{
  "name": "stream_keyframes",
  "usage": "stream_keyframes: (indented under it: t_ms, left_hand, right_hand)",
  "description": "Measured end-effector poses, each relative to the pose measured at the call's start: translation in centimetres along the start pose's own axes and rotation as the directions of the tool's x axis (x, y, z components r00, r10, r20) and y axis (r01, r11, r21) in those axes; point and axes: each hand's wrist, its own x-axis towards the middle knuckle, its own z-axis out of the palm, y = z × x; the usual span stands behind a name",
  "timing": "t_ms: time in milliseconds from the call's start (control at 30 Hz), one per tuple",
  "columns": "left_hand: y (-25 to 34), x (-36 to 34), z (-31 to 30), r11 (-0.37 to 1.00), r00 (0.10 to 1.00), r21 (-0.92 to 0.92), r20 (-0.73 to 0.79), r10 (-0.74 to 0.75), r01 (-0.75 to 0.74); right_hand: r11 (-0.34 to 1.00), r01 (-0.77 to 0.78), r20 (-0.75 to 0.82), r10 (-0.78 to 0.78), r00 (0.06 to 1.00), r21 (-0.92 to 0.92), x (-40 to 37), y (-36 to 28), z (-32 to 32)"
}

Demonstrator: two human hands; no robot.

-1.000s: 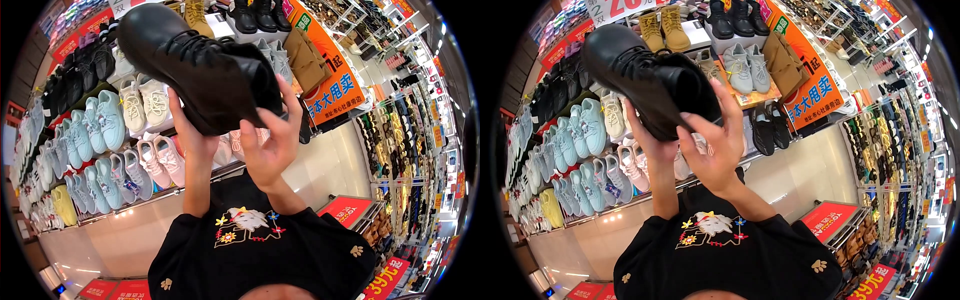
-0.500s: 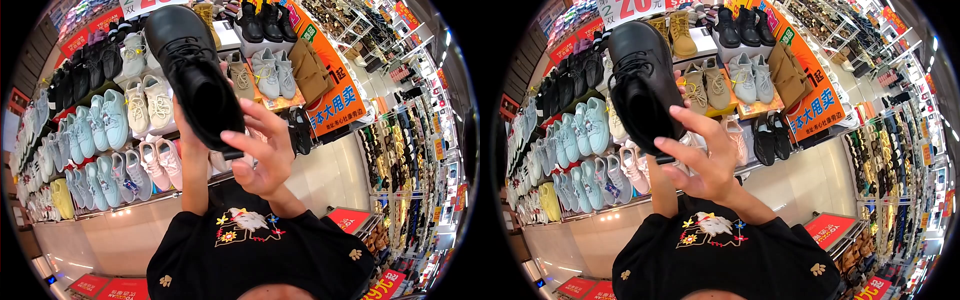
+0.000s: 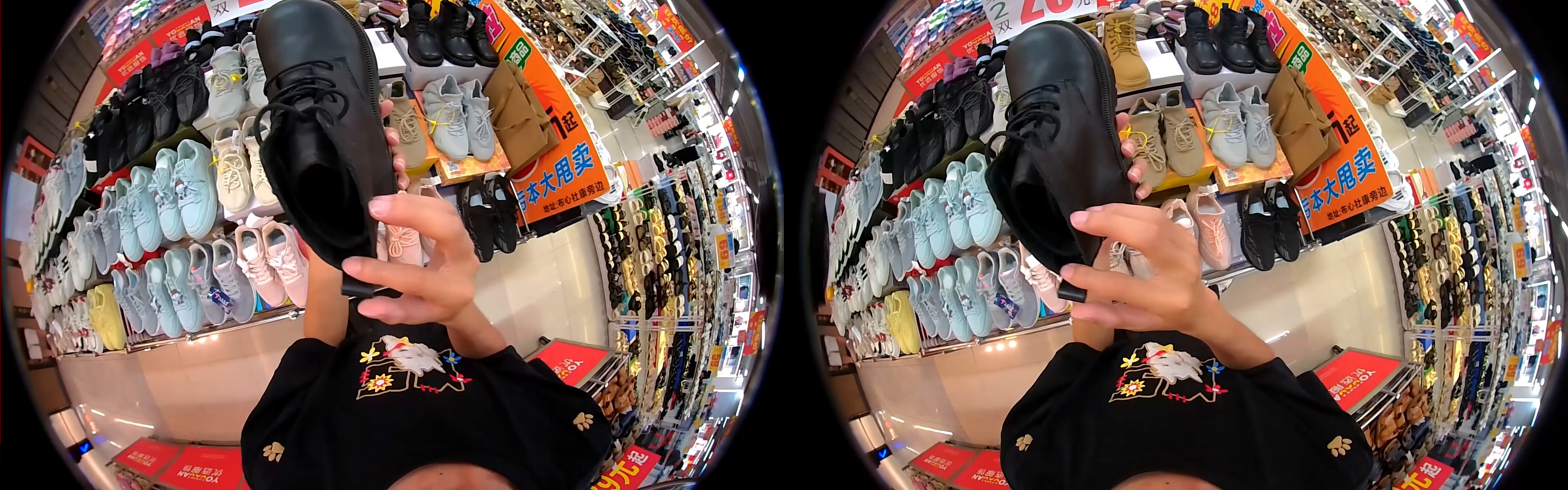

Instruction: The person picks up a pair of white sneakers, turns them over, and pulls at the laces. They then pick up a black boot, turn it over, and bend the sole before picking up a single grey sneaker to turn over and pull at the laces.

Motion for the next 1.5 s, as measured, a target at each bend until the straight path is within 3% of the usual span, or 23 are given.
stream_keyframes:
  t_ms: [67,233,300,467,633,700,867,933,967,1000,1100,1133,1200,1300,1367,1400,1467,1500]
  left_hand:
    - [-0.1,-0.5,1.0,1.0,0.995,0.018,-0.097,0.025,-0.023]
    - [0.7,-0.7,1.1,0.996,0.997,0.086,-0.066,0.039,-0.033]
    - [0.8,-0.8,1.1,0.993,0.996,0.095,-0.038,0.078,-0.075]
    - [1.0,-0.8,2.0,0.996,0.996,0.051,-0.029,0.081,-0.079]
    - [0.1,-0.9,2.7,0.985,0.986,0.031,-0.007,0.167,-0.167]
    - [0.1,-0.9,2.5,0.974,0.979,0.126,-0.053,0.195,-0.187]
    - [-0.4,-1.1,2.0,0.986,0.987,0.066,-0.032,0.155,-0.153]
    - [-1.2,-1.3,3.3,0.91,0.893,0.274,-0.242,0.379,-0.311]
    - [-0.8,-1.4,2.9,0.95,0.909,0.169,-0.286,0.303,-0.264]
    - [-1.2,-1.0,4.2,0.919,0.859,0.279,-0.354,0.369,-0.279]
    - [-1.2,-1.8,3.7,0.939,0.866,0.189,-0.367,0.339,-0.287]
    - [-1.3,-1.7,4.2,0.922,0.832,0.294,-0.421,0.361,-0.252]
    - [-1.5,-1.5,4.9,0.896,0.792,0.393,-0.471,0.39,-0.208]
    - [-1.9,-1.1,5.5,0.878,0.758,0.436,-0.501,0.417,-0.195]
    - [-2.2,-0.9,5.8,0.856,0.723,0.486,-0.526,0.449,-0.178]
    - [-2.3,-0.8,5.7,0.858,0.725,0.483,-0.527,0.443,-0.173]
    - [-2.3,-0.8,5.4,0.852,0.739,0.5,-0.512,0.438,-0.159]
    - [-2.4,-0.8,5.2,0.854,0.742,0.498,-0.513,0.432,-0.153]
  right_hand:
    - [0.999,-0.03,0.014,0.029,0.999,0.036,-0.1,-0.2,-0.2]
    - [0.998,0.011,0.051,-0.014,0.999,0.057,-0.5,0.0,0.3]
    - [0.989,-0.068,0.047,0.062,0.997,0.135,-0.5,0.0,0.6]
    - [0.986,-0.13,0.104,0.119,0.987,0.108,-0.3,-0.2,1.0]
    - [0.969,-0.186,0.032,0.184,0.982,0.165,-0.7,-0.2,1.1]
    - [0.967,-0.197,0.019,0.196,0.98,0.162,-0.7,-0.3,1.0]
    - [0.944,-0.247,-0.017,0.257,0.966,0.22,-0.9,-0.3,0.8]
    - [0.948,-0.236,-0.036,0.248,0.968,0.212,-1.1,0.3,0.7]
    - [0.933,-0.254,-0.076,0.282,0.956,0.255,-1.2,0.4,0.6]
    - [0.916,-0.27,-0.115,0.315,0.942,0.297,-1.2,0.4,0.5]
    - [0.875,-0.376,-0.217,0.448,0.867,0.304,-1.0,0.5,-0.1]
    - [0.868,-0.392,-0.243,0.469,0.849,0.306,-1.0,0.8,-0.3]
    - [0.768,-0.427,-0.218,0.574,0.79,0.477,-1.6,1.6,-0.7]
    - [0.753,-0.448,-0.168,0.581,0.796,0.482,-1.9,2.4,-1.2]
    - [0.633,-0.469,-0.179,0.692,0.699,0.616,-2.0,2.6,-1.5]
    - [0.635,-0.47,-0.184,0.693,0.697,0.613,-2.1,2.8,-1.7]
    - [0.487,-0.373,-0.119,0.718,0.686,0.79,-2.2,3.2,-2.0]
    - [0.49,-0.372,-0.125,0.719,0.683,0.789,-2.3,3.3,-2.1]
